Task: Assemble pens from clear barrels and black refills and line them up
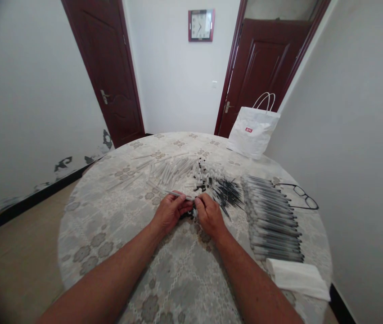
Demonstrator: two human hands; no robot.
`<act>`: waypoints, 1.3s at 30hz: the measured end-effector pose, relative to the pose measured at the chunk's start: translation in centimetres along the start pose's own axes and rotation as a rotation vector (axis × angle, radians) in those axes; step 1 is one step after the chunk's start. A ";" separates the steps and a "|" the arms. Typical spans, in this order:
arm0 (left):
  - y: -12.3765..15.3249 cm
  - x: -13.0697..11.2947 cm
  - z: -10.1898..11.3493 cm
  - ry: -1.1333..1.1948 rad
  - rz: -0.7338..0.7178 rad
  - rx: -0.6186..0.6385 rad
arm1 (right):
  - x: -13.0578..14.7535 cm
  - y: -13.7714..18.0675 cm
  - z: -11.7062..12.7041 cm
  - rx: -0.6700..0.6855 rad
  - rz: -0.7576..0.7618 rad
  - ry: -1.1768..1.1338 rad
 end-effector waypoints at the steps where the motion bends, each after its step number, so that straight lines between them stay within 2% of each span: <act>1: 0.0 0.0 0.0 0.001 -0.002 -0.001 | 0.0 0.0 0.0 -0.010 0.010 0.001; 6: 0.0 0.0 0.1 0.001 -0.004 0.003 | 0.1 0.1 0.1 -0.007 0.022 0.053; 11: -0.1 0.0 0.1 -0.004 0.002 0.011 | -0.2 0.0 -0.2 0.032 -0.029 -0.028; 20: 0.0 -0.1 0.0 -0.018 0.001 0.011 | 0.1 0.0 0.1 0.021 -0.009 -0.025; 29: -0.1 -0.4 -0.1 -0.022 0.018 0.061 | -0.7 -0.2 0.0 0.065 -0.085 -0.244; 34: -0.3 -0.8 0.1 0.008 -0.051 -0.013 | -1.3 -0.5 0.5 -0.034 -0.122 -0.357; 39: -0.6 -0.7 0.3 -0.019 -0.049 -0.022 | -1.3 -0.7 0.4 -0.015 -0.192 -0.543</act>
Point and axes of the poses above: each hand's wrist, its own y-axis away from the middle knuckle, its own z-axis out of the back of the hand, x = y × z, the point moved 1 cm from there along -y, towards the middle knuckle, and after that the axes turned 10 degrees about x, right-handed, at the moved point
